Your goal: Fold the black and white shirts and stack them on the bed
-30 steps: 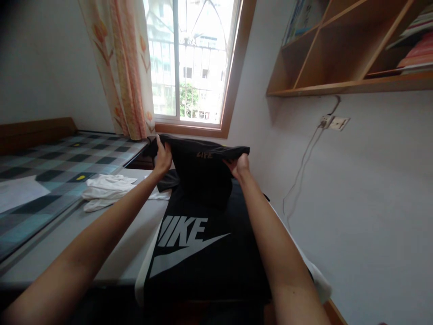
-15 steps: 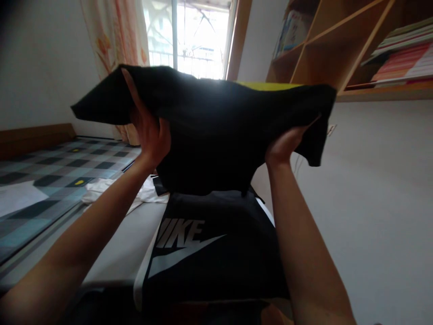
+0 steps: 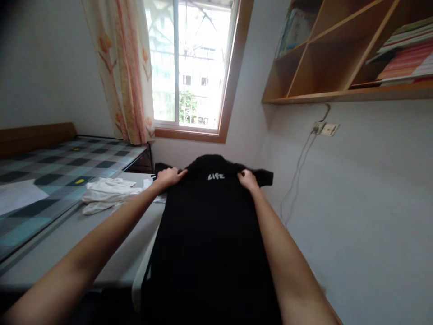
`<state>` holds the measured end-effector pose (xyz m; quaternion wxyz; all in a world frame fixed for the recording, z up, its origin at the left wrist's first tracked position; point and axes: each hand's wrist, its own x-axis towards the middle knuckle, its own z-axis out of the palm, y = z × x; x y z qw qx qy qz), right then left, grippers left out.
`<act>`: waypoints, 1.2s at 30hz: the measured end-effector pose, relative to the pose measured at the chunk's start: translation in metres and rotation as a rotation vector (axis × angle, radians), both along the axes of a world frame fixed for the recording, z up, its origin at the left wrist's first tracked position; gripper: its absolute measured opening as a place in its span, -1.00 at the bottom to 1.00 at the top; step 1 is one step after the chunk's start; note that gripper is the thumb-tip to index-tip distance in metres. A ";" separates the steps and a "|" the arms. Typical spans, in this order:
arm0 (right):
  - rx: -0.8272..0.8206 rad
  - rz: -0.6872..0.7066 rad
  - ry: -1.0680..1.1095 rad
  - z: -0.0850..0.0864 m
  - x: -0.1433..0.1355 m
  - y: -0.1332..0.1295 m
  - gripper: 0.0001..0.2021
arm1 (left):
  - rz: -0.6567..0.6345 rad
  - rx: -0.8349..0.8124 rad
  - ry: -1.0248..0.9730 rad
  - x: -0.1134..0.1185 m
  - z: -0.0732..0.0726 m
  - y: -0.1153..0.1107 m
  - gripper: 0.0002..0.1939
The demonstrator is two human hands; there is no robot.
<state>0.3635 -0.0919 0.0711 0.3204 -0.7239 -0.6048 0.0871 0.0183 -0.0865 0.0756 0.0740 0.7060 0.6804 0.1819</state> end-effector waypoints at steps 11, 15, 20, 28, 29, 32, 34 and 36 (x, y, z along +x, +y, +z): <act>-0.217 -0.171 -0.102 -0.085 0.026 0.015 -0.78 | -0.018 0.267 0.205 -0.003 -0.064 0.032 -0.73; -0.095 -0.170 -0.122 -0.081 0.009 0.029 -0.71 | -0.072 0.109 0.113 0.013 -0.061 0.042 -0.72; -0.292 -0.015 0.371 -0.074 -0.031 0.039 -0.42 | -0.047 -0.121 0.025 0.028 -0.063 0.060 -0.71; -0.354 -0.012 0.773 -0.086 -0.057 0.052 -0.68 | -0.056 -0.210 -0.050 0.031 -0.077 0.085 -0.76; -0.298 -0.041 0.809 -0.090 -0.057 0.056 -0.76 | -0.043 -0.177 -0.049 0.030 -0.079 0.086 -0.79; -0.009 -0.152 0.958 -0.097 -0.054 0.068 -0.92 | -0.024 -0.051 -0.067 0.030 -0.080 0.090 -0.79; 0.200 -0.197 1.022 -0.096 -0.051 0.078 -0.93 | -0.017 0.066 -0.117 0.029 -0.077 0.095 -0.80; 0.385 -0.190 1.023 -0.087 -0.049 0.088 -0.90 | -0.007 0.176 -0.176 0.030 -0.069 0.102 -0.83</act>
